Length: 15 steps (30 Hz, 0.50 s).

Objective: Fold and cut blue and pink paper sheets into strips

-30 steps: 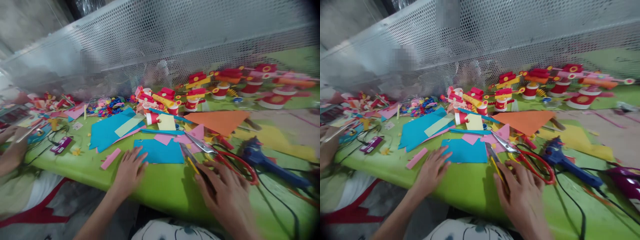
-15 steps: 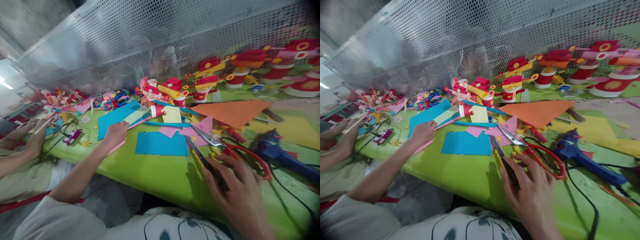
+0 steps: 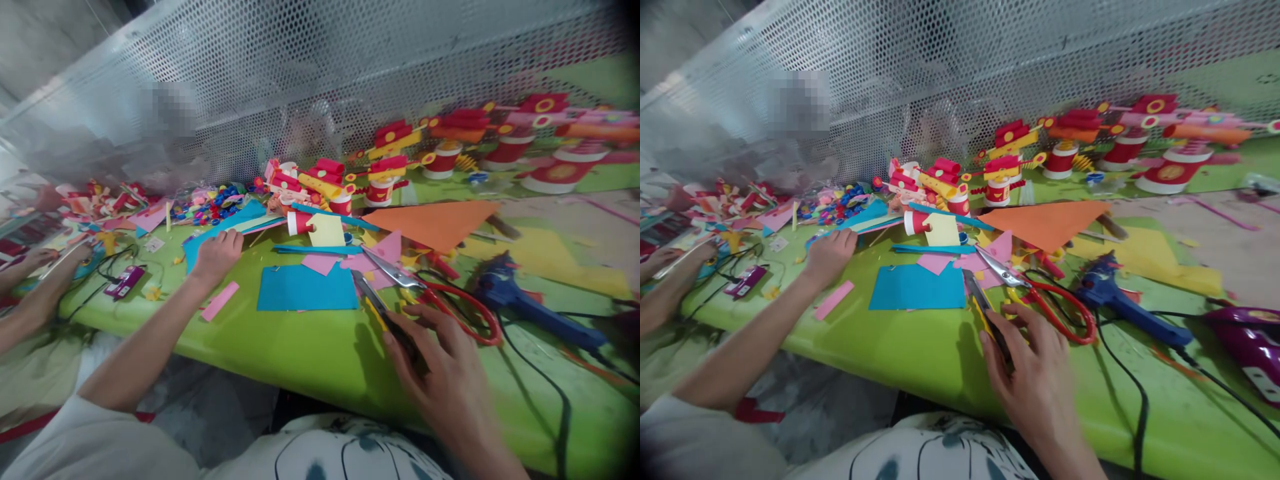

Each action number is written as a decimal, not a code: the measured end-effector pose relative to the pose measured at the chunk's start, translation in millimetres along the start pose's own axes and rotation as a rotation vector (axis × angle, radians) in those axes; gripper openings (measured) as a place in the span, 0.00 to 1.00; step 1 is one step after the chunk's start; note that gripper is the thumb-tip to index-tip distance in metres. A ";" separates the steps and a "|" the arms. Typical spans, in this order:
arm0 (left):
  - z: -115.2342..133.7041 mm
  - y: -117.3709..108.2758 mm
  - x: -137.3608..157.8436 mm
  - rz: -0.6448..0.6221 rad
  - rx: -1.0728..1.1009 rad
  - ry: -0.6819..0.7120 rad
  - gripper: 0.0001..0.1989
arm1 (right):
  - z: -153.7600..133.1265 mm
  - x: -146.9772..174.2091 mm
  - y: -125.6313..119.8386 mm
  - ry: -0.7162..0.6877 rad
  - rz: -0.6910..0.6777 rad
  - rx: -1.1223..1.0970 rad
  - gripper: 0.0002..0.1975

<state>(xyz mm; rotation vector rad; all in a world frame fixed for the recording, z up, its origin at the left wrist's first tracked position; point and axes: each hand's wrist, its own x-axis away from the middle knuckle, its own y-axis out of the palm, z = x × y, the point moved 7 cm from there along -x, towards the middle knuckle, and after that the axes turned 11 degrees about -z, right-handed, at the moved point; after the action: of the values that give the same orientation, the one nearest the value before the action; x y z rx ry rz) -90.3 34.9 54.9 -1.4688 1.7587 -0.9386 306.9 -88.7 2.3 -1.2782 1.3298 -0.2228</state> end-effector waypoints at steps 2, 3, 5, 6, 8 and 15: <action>1.0 -2.1 -1.6 0.026 -0.007 0.033 0.22 | -0.9 -0.2 -0.5 0.005 0.002 0.004 0.15; 2.1 -2.4 -2.2 0.033 -0.011 0.056 0.21 | -1.4 -0.3 -0.9 0.006 0.003 0.005 0.15; 4.8 -2.3 -3.1 0.040 -0.021 0.104 0.21 | -2.0 0.0 -1.5 0.006 0.006 0.003 0.15; 6.1 -2.0 -3.5 0.042 -0.027 0.124 0.20 | -2.1 0.2 -1.9 0.004 0.010 -0.001 0.15; 8.4 -1.1 -4.2 0.043 -0.041 0.154 0.19 | -1.5 0.6 -1.9 0.001 0.013 -0.013 0.15; 11.4 -2.3 -4.0 0.068 -0.095 0.183 0.17 | 2.0 0.3 0.6 0.013 0.029 -0.076 0.15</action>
<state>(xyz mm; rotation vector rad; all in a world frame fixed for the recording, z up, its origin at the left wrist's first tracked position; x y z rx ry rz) -78.9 37.3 50.9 -1.4100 1.9973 -0.9925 308.2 -87.7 1.1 -1.3223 1.3779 -0.1615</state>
